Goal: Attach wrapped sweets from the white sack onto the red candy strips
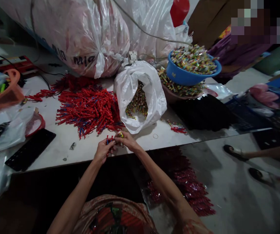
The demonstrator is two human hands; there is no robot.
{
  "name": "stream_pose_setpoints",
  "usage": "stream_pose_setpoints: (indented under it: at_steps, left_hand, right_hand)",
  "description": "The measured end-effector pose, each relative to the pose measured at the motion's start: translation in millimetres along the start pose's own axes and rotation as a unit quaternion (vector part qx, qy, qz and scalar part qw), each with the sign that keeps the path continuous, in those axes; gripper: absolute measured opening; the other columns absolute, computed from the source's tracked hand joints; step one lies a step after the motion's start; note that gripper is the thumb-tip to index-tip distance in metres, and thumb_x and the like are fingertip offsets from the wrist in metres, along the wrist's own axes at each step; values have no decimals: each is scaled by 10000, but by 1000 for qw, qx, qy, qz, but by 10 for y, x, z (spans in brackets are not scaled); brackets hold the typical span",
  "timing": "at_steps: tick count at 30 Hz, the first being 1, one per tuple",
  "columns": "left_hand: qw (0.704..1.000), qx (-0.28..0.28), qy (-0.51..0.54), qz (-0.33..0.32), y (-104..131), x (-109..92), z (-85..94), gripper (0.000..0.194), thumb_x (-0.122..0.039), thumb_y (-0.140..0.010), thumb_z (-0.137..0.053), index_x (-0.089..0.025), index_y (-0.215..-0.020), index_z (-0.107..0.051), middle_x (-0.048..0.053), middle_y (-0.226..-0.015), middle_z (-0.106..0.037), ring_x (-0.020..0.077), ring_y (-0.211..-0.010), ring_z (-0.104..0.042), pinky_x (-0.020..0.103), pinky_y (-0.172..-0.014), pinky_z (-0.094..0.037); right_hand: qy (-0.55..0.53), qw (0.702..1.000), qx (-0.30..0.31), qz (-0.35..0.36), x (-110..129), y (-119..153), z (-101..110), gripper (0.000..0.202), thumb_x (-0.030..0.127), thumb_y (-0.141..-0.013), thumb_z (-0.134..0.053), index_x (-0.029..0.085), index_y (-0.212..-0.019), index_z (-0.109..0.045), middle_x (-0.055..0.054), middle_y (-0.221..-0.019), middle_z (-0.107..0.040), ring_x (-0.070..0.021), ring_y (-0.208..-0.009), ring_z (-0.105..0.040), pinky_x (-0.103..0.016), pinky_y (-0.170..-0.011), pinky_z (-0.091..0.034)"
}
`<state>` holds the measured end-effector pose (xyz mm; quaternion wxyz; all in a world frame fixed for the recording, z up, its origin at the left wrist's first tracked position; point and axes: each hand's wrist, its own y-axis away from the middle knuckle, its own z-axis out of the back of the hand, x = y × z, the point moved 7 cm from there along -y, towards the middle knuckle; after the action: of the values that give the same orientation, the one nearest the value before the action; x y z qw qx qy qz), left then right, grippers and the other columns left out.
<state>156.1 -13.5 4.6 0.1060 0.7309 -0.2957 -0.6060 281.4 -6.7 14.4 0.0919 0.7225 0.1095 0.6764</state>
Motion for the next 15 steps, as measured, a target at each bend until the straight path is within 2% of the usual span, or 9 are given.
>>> stream_pose_setpoints:
  at_steps: [2, 4, 5, 8, 11, 15]
  left_hand:
    - [1000, 21, -11, 5, 10, -26, 50, 523, -528, -552, -766, -138, -878, -640, -13, -494, -586, 58, -338, -414, 154, -331, -140]
    - [997, 70, -21, 17, 28, -30, 64, 485, -535, -576, -759, -132, -823, -654, 2, -516, -597, 59, -364, -435, 159, -345, -201]
    - [994, 100, -29, 26, 45, -25, 60, 461, -525, -575, -769, -127, -781, -662, 15, -541, -611, 61, -385, -455, 164, -358, -240]
    - [985, 162, -49, 45, 106, -3, 58, 433, -495, -560, -801, -117, -744, -700, 50, -623, -654, 77, -455, -521, 180, -416, -337]
    - [980, 179, -71, 48, 145, 2, 67, 423, -482, -575, -806, -118, -777, -732, 47, -615, -649, 83, -463, -525, 190, -438, -351]
    - [974, 205, -81, 45, 185, -20, 41, 434, -499, -587, -794, -120, -793, -743, 36, -597, -627, 74, -419, -483, 196, -407, -303]
  right_hand:
    - [-45, 998, -52, 8, 18, 3, 80, 311, 420, -643, -705, 177, -746, -539, 71, -522, -497, -74, -434, -436, -189, -416, -314]
    - [-87, 990, -106, 16, 53, 20, 151, 330, 440, -646, -699, 184, -769, -531, 72, -538, -515, -66, -419, -430, -183, -395, -296]
    - [-98, 989, -112, 16, 76, 27, 154, 333, 442, -647, -699, 185, -773, -530, 68, -555, -535, -62, -410, -426, -182, -385, -285]
    - [-94, 995, -43, 5, 152, 42, 34, 325, 422, -626, -724, 173, -734, -546, 54, -579, -569, -49, -386, -410, -183, -364, -256]
    - [-84, 996, 39, -15, 193, 88, -107, 308, 391, -603, -753, 158, -705, -578, 66, -519, -524, -46, -380, -398, -184, -368, -261]
    - [-90, 994, 50, -27, 213, 129, -126, 291, 359, -585, -770, 153, -701, -600, 76, -477, -494, -42, -374, -377, -183, -364, -253]
